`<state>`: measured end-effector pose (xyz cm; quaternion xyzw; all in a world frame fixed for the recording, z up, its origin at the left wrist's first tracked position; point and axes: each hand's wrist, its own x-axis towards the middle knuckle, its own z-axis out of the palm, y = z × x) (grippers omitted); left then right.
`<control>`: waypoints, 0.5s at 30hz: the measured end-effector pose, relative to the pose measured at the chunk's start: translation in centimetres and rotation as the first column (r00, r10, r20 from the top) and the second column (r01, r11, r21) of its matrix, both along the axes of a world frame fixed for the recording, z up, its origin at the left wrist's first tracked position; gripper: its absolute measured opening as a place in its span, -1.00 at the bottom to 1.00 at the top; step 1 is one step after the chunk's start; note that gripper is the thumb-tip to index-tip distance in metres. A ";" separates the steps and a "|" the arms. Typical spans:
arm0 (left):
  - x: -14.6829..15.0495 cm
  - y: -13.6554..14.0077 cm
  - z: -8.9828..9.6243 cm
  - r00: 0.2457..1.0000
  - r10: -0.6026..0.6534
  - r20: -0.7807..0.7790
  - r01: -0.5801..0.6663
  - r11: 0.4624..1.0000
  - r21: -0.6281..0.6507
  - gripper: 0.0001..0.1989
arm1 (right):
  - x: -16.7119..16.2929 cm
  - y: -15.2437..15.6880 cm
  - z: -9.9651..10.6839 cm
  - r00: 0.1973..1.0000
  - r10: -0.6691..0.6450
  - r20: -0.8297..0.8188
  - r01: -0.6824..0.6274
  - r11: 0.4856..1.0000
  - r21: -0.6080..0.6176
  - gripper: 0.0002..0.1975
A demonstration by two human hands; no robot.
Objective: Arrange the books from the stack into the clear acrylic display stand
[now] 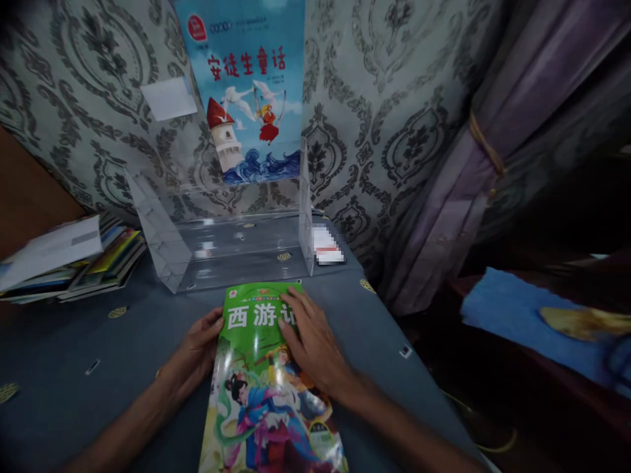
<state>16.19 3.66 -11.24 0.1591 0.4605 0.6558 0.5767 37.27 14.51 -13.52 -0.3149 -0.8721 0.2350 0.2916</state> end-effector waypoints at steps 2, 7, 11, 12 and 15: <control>0.3 -0.1 0.1 1.000 0.015 -0.002 -0.015 1.000 0.004 -0.44 | 0.4 0.4 0.0 1.000 0.018 0.013 -0.018 1.000 -0.009 -0.53; 0.7 -0.2 0.2 0.999 0.037 -0.038 -0.037 0.999 -0.013 -0.46 | 1.5 1.5 -0.1 1.000 0.002 -0.008 -0.003 1.000 -0.023 -0.51; 0.4 -0.1 -0.1 0.998 0.006 -0.055 -0.008 0.999 -0.034 -0.51 | 1.7 1.9 -0.2 0.999 -0.010 -0.043 0.011 1.000 0.002 -0.53; 0.3 -0.1 -0.1 0.998 -0.014 -0.055 0.012 0.999 -0.038 -0.51 | 1.7 1.9 -0.2 0.999 -0.012 -0.047 0.012 1.000 0.008 -0.53; 0.0 0.0 0.2 0.995 -0.081 -0.065 0.079 0.996 -0.030 -0.55 | 1.6 1.9 -0.2 0.998 -0.018 -0.068 0.020 1.000 0.016 -0.55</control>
